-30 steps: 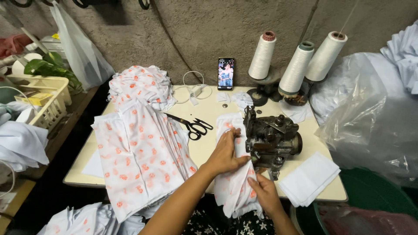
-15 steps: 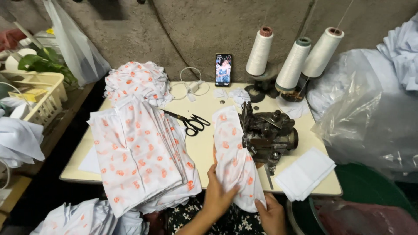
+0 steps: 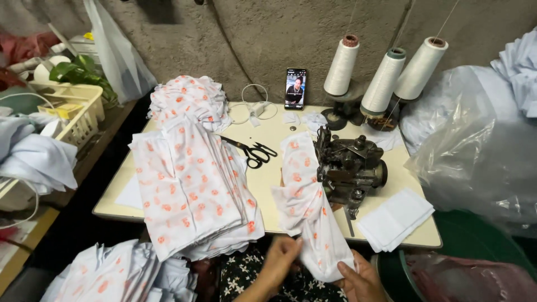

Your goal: Stacking and organizing pieces of patterned fabric on a workbench

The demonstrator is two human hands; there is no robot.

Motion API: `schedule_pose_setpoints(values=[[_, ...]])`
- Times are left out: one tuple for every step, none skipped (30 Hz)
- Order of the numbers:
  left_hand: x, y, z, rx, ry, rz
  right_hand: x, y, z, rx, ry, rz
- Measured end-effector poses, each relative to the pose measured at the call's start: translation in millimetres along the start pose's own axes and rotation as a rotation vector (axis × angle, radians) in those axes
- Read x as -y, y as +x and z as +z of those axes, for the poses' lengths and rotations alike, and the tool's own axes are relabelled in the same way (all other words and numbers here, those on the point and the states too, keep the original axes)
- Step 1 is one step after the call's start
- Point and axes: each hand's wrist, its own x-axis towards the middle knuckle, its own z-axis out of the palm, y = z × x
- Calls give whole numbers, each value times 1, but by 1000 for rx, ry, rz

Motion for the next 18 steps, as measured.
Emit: schedule_pose_setpoints(values=[[0, -6, 10, 166, -149, -368, 1, 0, -2, 21, -11, -10], [1, -6, 11, 167, -150, -367, 0, -3, -3, 21, -12, -11], [2, -5, 14, 197, -385, -383, -1, -5, -4, 45, -8, -38], [1, -2, 16, 229, -618, -391, -1, -5, -3, 71, -2, -69], [-4, -3, 14, 233, -617, -386, -2, -4, -2, 74, -2, -75], [-7, -5, 13, 77, -511, -190, -4, -4, -1, -84, -127, -158], [-11, -6, 13, -75, -403, 7, -6, -4, -1, -242, -250, -241], [-9, -8, 5, -69, -404, 12, -2, -6, -1, -242, -249, -250], [-8, -10, -2, -113, -182, 247, 2, -7, -1, -297, -357, -351], [-4, -16, -11, -162, 43, 470, 3, -13, -2, -353, -467, -442], [-27, -34, -6, -161, 42, 467, 10, -20, 7, -355, -469, -440], [-48, -55, -2, -174, 219, 752, 15, -29, 14, -390, -566, -526], [-69, -75, 3, -186, 400, 1036, 20, -37, 21, -424, -663, -611], [-72, -80, 8, -182, 400, 1032, 22, -43, 31, -428, -663, -608], [-74, -85, 13, -99, 423, 1070, 24, -49, 40, -389, -626, -620], [-76, -91, 18, -14, 444, 1107, 25, -56, 49, -351, -588, -633], [-73, -91, 22, -10, 444, 1104, 24, -57, 51, -355, -588, -630], [-70, -90, 26, 58, 465, 1098, 24, -58, 54, -272, -540, -656]])
